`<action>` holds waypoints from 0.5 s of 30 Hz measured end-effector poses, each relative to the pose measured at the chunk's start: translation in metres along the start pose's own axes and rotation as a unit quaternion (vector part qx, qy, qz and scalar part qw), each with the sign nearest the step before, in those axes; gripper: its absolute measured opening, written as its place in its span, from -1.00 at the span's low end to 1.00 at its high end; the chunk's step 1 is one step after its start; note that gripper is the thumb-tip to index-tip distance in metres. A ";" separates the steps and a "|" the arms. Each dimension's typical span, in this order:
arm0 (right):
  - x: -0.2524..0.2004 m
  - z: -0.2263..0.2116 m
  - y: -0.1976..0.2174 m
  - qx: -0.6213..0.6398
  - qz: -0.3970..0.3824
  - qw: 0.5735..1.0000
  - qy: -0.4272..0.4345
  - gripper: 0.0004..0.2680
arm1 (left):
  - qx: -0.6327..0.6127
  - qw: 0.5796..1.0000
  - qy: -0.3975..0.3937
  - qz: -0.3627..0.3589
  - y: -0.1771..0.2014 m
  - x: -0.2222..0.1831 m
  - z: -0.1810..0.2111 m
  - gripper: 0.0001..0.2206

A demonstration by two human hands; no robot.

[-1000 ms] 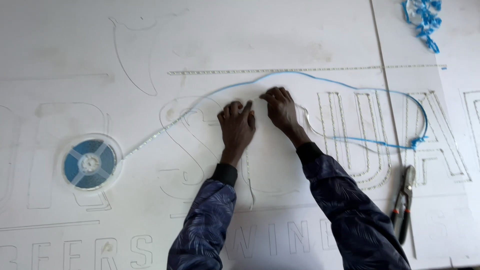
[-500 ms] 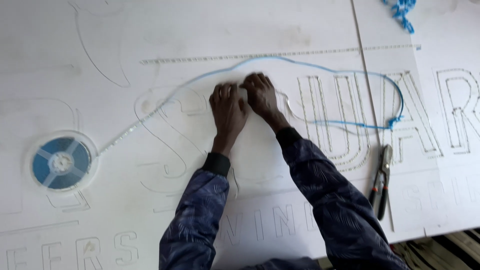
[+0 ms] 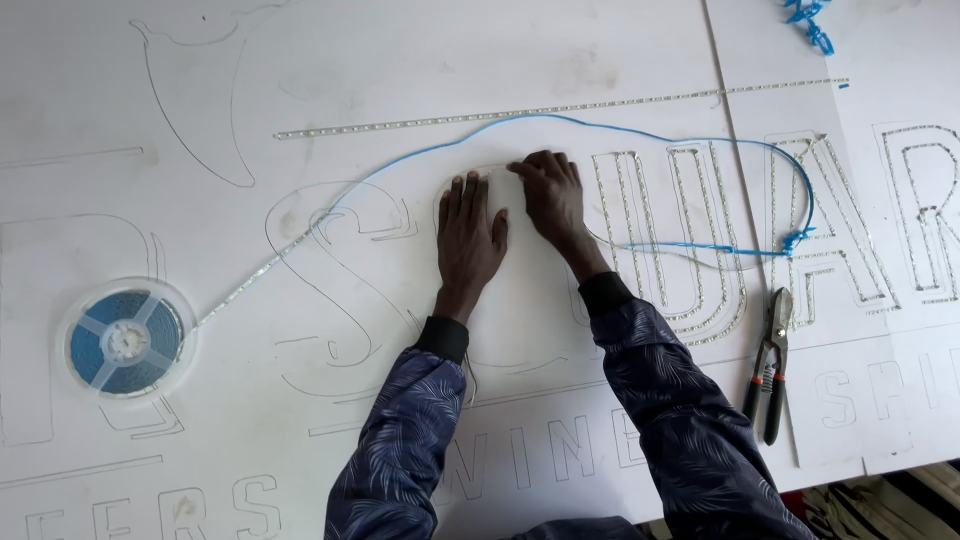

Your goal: Laying out flexible LED strips along the outlines of letters on a large sign board template.

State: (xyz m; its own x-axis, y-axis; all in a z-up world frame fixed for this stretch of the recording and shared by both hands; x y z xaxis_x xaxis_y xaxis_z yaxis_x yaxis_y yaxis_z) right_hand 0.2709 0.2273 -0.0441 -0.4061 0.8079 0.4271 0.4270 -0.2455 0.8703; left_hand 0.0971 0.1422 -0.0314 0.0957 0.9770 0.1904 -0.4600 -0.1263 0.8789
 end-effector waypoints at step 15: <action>-0.005 0.009 -0.016 -0.057 0.034 0.998 0.003 -0.80 | 0.093 0.989 -0.017 -0.111 -0.002 0.004 0.018 -0.38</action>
State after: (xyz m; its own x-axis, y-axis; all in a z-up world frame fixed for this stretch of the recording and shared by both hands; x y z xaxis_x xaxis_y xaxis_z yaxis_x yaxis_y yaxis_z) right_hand 0.2734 0.2322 -0.0629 -0.3845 0.7840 0.4874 0.3587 -0.3596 0.8614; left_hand 0.1142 0.1434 -0.0244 0.2076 0.9782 -0.0038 -0.2538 0.0577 0.9655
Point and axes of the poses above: each hand's wrist, its own x-axis towards the middle knuckle, its own y-axis out of the back of the hand, z = x × y, the point moved 2 cm from there along x, towards the middle knuckle, and after that the axes turned 12 degrees about -z, right-handed, at the moved point
